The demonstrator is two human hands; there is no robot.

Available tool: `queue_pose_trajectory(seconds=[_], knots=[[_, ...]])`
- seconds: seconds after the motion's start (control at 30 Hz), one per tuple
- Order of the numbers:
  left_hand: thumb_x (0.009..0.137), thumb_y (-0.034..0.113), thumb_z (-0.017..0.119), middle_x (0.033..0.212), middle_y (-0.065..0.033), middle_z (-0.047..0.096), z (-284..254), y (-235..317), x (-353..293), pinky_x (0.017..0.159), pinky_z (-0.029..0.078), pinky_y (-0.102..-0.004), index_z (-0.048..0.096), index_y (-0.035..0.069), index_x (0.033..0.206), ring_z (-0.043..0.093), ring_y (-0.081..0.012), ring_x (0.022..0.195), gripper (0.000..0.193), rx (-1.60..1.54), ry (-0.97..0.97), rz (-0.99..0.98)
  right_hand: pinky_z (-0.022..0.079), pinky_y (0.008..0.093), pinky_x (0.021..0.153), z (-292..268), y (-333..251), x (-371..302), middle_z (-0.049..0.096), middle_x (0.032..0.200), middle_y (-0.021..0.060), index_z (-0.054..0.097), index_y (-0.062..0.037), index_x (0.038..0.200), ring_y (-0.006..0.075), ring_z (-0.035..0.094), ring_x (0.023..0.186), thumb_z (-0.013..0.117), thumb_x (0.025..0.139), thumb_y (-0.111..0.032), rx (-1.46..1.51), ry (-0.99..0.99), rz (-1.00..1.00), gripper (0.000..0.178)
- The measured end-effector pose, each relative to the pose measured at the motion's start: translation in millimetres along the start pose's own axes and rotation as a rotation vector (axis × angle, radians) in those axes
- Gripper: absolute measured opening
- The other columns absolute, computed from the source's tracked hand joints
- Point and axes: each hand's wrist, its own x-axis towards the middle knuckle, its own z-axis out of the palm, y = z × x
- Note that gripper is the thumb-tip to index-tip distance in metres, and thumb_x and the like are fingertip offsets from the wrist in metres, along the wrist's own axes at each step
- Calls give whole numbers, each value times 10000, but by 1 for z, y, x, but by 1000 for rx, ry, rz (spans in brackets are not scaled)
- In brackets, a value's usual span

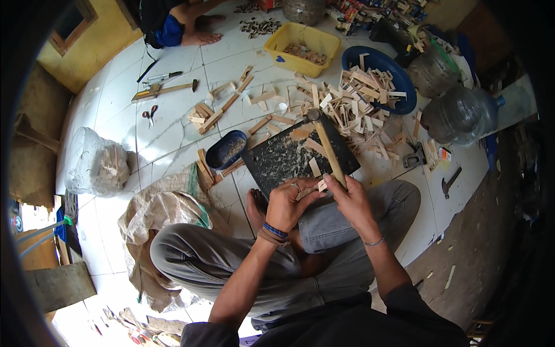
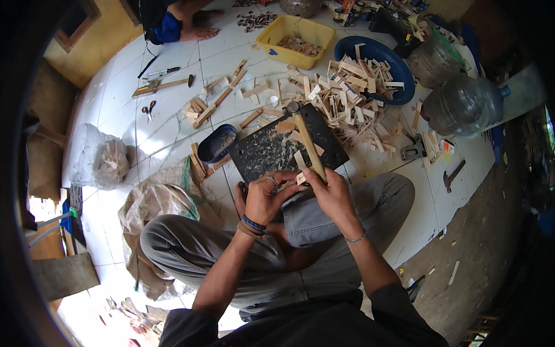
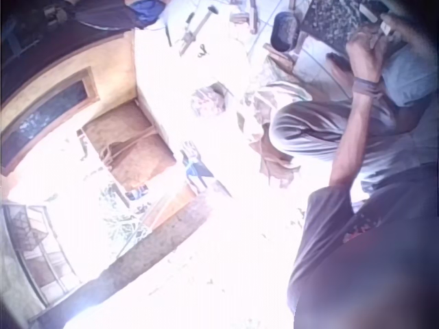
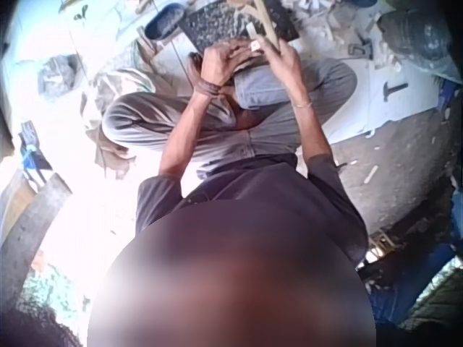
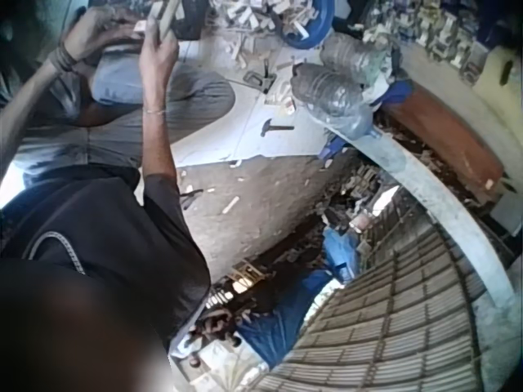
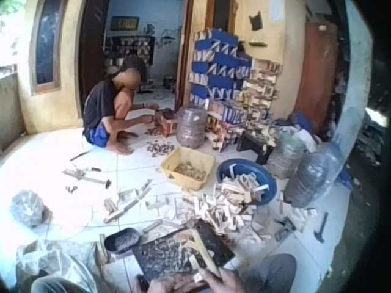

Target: The person sits on the floor and repeatedly splits small wooden pieces using a hammer and a chisel. They pick up a piece, position it on a black board, strike it with the hammer, and place the split pieces into a blue bowl.

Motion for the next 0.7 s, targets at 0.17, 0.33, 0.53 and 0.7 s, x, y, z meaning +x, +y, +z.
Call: queue_pose_trajectory(seconds=[0.17,0.33,0.53,0.7], knots=[[852,185,838,992,-144,760,0,2,0,813,566,-390,760,29,1084,732,-321,915,290,1,3,-9,332,272,524,1,-2,-1,506,663,-60,707,12,956,40,417,610,674,1038,-358,91,-12,72,380],[833,139,858,1047,-122,786,-1,5,0,851,583,-361,764,21,1067,757,-275,959,278,13,4,-36,273,234,457,0,-4,-2,430,641,-96,669,-74,895,4,357,551,679,1036,-390,215,-63,139,346],[864,197,830,1005,-147,763,-1,4,1,830,567,-390,763,36,1098,735,-322,932,292,4,-4,-27,246,192,427,0,-6,-2,371,646,-118,643,-123,915,-14,306,522,686,1028,-420,320,-103,227,321],[861,199,833,1039,-140,769,1,3,0,855,566,-396,762,37,1112,731,-327,961,307,17,-1,-39,254,196,432,0,-5,-2,383,640,-114,637,-118,892,-12,316,517,691,1024,-424,285,-82,205,337]])
